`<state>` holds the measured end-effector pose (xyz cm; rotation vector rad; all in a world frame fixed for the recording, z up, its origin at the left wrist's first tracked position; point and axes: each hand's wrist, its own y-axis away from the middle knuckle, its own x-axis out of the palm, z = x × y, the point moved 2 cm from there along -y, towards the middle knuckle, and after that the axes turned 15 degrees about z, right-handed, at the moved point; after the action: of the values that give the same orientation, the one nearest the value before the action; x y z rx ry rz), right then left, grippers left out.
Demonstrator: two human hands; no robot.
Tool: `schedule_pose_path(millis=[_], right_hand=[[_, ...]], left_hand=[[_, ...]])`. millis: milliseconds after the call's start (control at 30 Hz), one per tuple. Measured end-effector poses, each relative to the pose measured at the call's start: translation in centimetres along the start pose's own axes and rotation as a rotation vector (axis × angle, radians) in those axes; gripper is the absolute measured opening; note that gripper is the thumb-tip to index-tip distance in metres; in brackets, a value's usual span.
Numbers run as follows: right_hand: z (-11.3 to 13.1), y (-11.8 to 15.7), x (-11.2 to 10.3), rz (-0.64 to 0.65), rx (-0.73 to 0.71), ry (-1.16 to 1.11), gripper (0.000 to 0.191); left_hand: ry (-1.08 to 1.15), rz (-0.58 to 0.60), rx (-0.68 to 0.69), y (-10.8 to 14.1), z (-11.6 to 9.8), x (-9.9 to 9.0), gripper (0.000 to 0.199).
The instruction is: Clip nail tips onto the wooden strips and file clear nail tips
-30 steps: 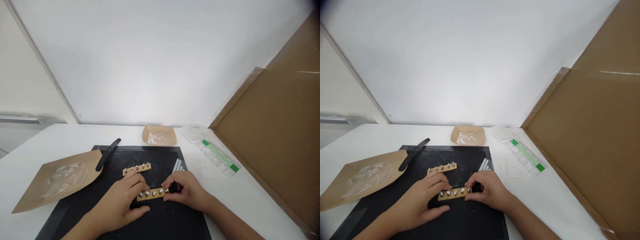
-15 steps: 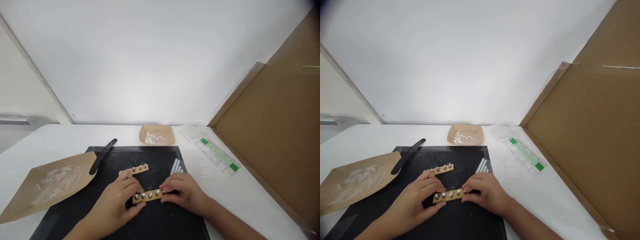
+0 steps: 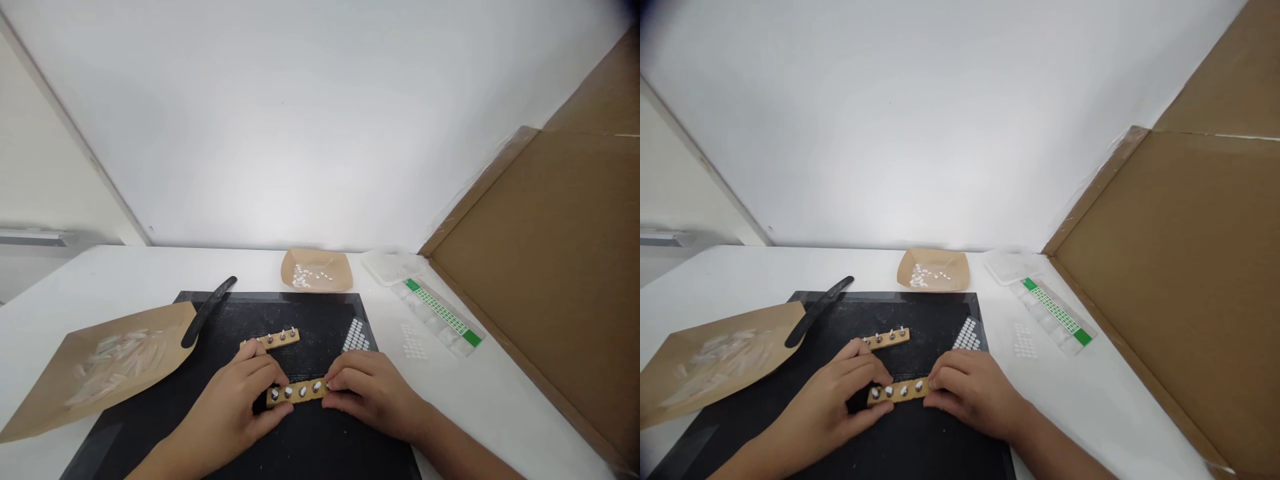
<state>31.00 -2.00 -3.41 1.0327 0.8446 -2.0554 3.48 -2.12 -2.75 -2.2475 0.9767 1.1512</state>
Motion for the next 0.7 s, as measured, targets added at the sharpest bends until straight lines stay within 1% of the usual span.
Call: schedule_pose_path(millis=[133, 233, 300, 400, 467, 600, 700], right_hand=[[0.0, -0.1, 0.0, 0.008, 0.040, -0.053, 0.017], [-0.1, -0.1, -0.7, 0.016, 0.087, -0.099, 0.026], [-0.4, 0.2, -1.7, -0.035, 0.143, -0.106, 0.029], [-1.4, 0.9, -3.8, -0.136, 0.251, -0.043, 0.021], [-2.3, 1.5, -5.1, -0.150, 0.323, -0.006, 0.023], [-3.9, 2.8, -7.1, -0.117, 0.439, 0.022, 0.031], [-4.6, 3.3, -7.6, -0.007, 0.549, 0.087, 0.038]], left_hand=[[0.013, 0.004, -0.009, 0.0, 0.0, -0.1, 0.011], [0.018, 0.012, -0.011, -0.1, 0.0, -0.1, 0.011], [0.016, 0.023, -0.016, 0.0, 0.1, 0.0, 0.010], [0.009, 0.039, -0.015, 0.1, 0.2, -0.1, 0.011], [0.004, 0.052, -0.008, 0.2, 0.3, -0.2, 0.013], [-0.009, 0.089, 0.032, 0.3, 0.6, -0.6, 0.016], [-0.019, 0.104, 0.037, 0.5, 0.8, -0.8, 0.016]])
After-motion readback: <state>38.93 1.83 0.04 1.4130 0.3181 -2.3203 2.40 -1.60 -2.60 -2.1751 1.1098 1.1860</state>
